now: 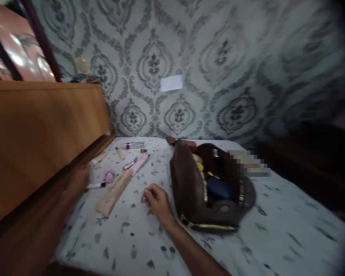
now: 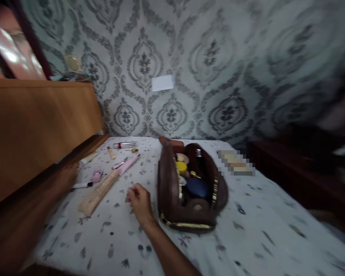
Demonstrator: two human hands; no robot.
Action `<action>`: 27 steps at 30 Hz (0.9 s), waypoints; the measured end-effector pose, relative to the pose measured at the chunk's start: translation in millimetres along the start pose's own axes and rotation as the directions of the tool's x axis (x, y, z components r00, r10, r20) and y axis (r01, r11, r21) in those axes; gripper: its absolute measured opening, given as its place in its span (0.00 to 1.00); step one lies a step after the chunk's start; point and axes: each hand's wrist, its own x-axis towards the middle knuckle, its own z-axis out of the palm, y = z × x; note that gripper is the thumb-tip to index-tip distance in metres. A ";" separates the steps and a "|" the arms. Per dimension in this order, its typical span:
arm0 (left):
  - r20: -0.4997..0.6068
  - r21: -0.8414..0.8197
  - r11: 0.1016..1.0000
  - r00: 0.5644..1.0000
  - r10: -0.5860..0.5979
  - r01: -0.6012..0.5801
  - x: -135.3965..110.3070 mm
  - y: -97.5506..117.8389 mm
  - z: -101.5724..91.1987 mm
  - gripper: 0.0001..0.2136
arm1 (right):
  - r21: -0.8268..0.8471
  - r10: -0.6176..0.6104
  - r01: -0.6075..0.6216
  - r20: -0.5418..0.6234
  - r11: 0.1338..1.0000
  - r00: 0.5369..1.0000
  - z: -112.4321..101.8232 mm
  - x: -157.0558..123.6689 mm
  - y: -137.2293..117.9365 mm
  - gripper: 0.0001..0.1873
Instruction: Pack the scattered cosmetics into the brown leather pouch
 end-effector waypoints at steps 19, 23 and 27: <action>-0.236 -0.829 0.495 0.965 0.111 -0.259 -30.3 116.7 -41.0 0.17 | 0.074 0.068 -0.067 -0.009 0.995 0.998 0.8 -0.7 1.6 0.16; -0.295 -0.843 0.366 0.908 0.298 -0.395 -41.4 157.7 -36.9 0.20 | 0.384 0.141 -0.137 0.018 0.913 0.990 0.5 3.0 6.3 0.30; -0.344 -0.829 0.324 0.872 0.348 -0.456 -49.6 180.9 -26.2 0.20 | 0.620 0.164 -0.120 -0.014 0.775 0.986 -3.4 6.8 6.5 0.33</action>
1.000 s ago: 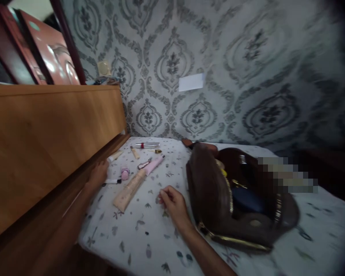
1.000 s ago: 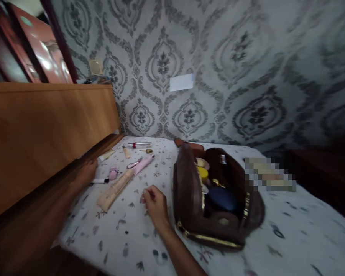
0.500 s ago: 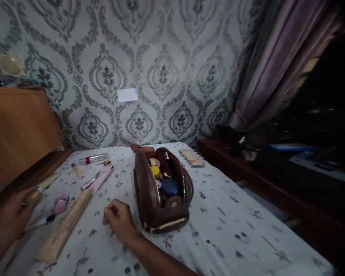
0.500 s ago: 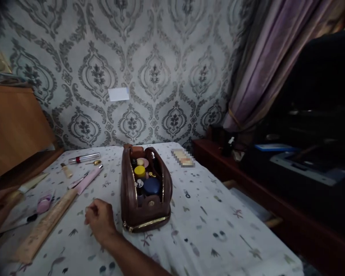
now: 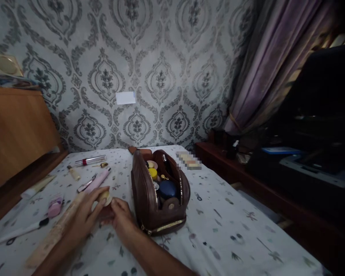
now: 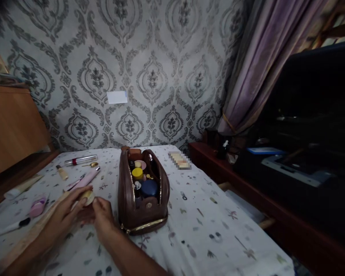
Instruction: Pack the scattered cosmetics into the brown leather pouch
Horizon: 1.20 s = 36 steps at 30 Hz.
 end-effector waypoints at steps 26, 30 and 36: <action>-0.011 -0.070 0.997 0.999 0.033 -0.034 -11.8 -2.6 2.7 0.16 | 0.176 0.158 -0.155 0.000 0.972 0.987 5.7 1.6 -16.4 0.22; -0.013 -0.072 0.997 1.000 -0.016 0.015 -11.4 0.6 1.0 0.15 | 0.139 0.162 -0.161 0.003 0.977 0.987 6.5 1.0 -17.1 0.28; 0.005 -0.050 0.999 1.000 -0.005 0.005 -13.4 -2.3 0.2 0.19 | 0.165 0.182 -0.175 -0.028 0.971 0.983 10.3 0.8 -19.4 0.23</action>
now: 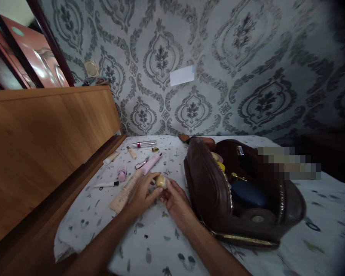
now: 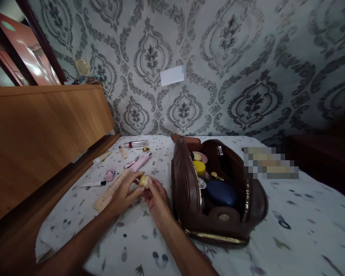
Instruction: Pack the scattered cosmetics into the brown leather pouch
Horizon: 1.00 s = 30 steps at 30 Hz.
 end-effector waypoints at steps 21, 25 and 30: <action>-0.005 -0.012 0.998 0.998 -0.058 0.058 -1.4 4.2 -2.7 0.18 | -0.012 -0.005 0.005 0.004 1.000 1.000 3.0 -3.1 -1.7 0.20; 0.035 0.003 1.000 0.999 -0.003 0.003 -1.1 3.6 -3.3 0.18 | -0.011 -0.001 0.001 -0.008 1.000 1.000 2.9 -1.9 -0.5 0.21; 0.008 0.037 0.997 0.997 -0.072 0.071 -0.3 7.4 -3.0 0.16 | -0.013 -0.010 0.010 0.016 1.000 1.000 0.0 0.1 1.5 0.20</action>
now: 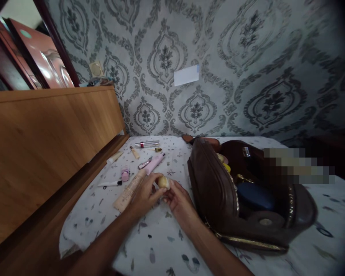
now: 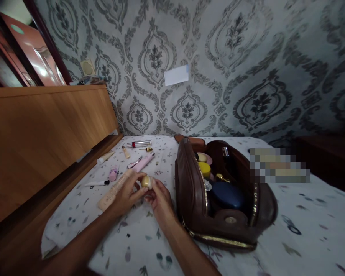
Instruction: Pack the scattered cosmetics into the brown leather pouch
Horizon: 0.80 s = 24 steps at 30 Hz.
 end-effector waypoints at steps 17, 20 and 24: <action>-0.054 0.066 0.983 0.983 0.176 -0.173 -2.3 -6.0 15.9 0.12 | 0.024 0.029 -0.028 -0.053 0.999 0.998 -6.0 3.3 1.4 0.17; -0.059 0.085 0.981 0.982 0.182 -0.176 -2.0 -4.4 14.8 0.11 | 0.032 0.050 -0.048 -0.052 0.998 0.997 -4.2 3.2 0.3 0.16; -0.060 0.111 0.977 0.980 0.188 -0.181 -1.8 -6.8 14.4 0.12 | 0.026 0.068 -0.066 -0.049 0.997 0.997 -3.8 3.3 -0.9 0.14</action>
